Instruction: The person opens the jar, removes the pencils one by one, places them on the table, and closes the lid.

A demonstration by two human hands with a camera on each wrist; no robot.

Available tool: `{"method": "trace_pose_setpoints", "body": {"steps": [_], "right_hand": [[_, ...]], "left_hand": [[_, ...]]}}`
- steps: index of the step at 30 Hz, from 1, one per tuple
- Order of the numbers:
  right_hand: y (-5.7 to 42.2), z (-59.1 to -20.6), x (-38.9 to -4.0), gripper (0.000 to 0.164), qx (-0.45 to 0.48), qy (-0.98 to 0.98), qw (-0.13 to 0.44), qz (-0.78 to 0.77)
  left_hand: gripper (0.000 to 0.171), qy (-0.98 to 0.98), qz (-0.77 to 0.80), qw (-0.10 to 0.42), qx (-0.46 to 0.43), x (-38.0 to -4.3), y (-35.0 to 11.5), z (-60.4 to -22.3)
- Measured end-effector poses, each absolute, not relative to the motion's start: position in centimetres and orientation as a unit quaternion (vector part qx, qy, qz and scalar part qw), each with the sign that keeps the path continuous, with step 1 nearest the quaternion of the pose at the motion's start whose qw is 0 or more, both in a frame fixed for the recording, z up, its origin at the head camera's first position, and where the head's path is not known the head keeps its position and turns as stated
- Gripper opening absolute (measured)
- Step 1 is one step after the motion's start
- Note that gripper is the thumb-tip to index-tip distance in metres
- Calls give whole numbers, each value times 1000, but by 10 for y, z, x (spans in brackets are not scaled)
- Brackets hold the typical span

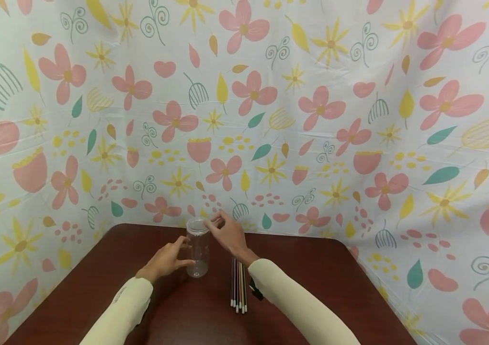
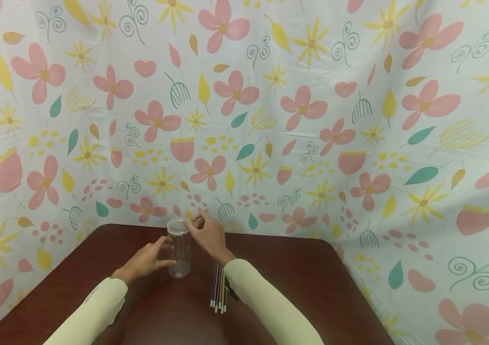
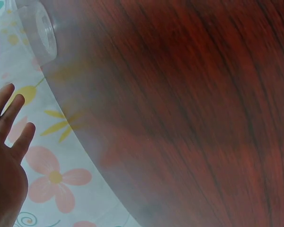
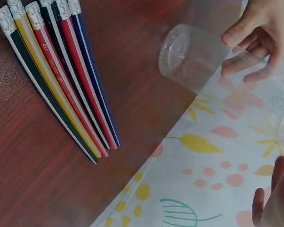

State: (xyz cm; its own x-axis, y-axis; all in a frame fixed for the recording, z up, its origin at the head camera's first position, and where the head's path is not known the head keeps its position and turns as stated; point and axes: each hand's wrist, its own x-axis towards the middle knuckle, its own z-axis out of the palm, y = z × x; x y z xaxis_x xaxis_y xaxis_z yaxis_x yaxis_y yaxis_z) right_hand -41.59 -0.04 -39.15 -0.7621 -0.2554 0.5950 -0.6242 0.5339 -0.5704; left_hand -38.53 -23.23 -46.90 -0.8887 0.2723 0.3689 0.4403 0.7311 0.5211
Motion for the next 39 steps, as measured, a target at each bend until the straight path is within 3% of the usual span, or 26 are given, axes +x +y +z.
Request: {"method": "trace_pose_setpoints", "body": {"steps": [2, 6, 10, 16, 19, 24, 29, 39], "right_hand": [[0, -390, -418, 35, 273, -839, 219, 417], [-3, -389, -419, 47, 309, -830, 174, 430], [-5, -389, -414, 51, 294, -835, 153, 440], [0, -391, -416, 29, 241, -835, 217, 444], [4, -391, -418, 22, 266, -825, 230, 442], [6, -391, -419, 42, 331, -823, 170, 429], [6, -395, -422, 58, 335, -833, 114, 425], [0, -400, -419, 63, 302, -841, 182, 411]], "left_hand": [[64, -920, -312, 136, -194, -385, -232, -469], [64, -920, -313, 135, -196, -385, -231, -469], [64, -917, -315, 137, -202, -384, -230, -469], [62, -919, -316, 128, -196, -386, -229, -468], [62, -920, -317, 125, -193, -387, -229, -468], [61, -919, -319, 128, -193, -387, -228, -471], [61, -920, -315, 134, -193, -386, -225, -473], [62, -922, -317, 135, -175, -383, -221, -472]]}}
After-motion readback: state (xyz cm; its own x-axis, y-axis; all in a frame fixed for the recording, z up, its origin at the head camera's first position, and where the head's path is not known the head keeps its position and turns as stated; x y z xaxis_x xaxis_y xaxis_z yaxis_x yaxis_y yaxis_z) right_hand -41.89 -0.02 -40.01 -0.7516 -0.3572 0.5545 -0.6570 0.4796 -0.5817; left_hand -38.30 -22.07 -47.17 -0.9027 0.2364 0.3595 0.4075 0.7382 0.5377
